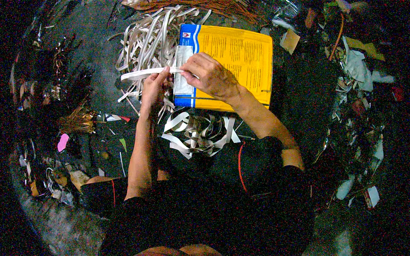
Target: The person sits on the floor and repeatedly tears white strips from a roll using a yellow box as a guide. They tear each strip by hand and drop it into a growing pile on the floor. The task continues without using any cutting tools.
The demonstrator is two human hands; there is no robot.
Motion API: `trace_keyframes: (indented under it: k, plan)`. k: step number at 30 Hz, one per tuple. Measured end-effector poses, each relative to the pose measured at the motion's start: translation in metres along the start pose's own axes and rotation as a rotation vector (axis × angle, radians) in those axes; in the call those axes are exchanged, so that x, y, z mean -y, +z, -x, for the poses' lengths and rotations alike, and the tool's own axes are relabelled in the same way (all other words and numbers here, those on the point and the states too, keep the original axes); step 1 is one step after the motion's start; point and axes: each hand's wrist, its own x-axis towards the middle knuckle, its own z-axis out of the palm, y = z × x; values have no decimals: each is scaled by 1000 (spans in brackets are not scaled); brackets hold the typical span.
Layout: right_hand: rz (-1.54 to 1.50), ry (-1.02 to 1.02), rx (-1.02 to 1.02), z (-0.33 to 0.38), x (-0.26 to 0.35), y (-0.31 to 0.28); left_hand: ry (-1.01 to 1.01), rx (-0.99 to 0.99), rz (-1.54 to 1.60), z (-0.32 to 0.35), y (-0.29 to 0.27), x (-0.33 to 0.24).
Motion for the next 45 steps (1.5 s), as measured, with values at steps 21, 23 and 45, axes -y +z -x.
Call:
trace_keyframes:
  k: [21,23,45]
  plan:
    - [-66,-15,27,-10,1,0,39,-12,-56,-38,-55,14]
    - [-33,10,41,0,0,-8,30,-50,-112,-38,-56,15]
    - [282,-21,136,10,23,-9,33,24,220,-28,-80,-13]
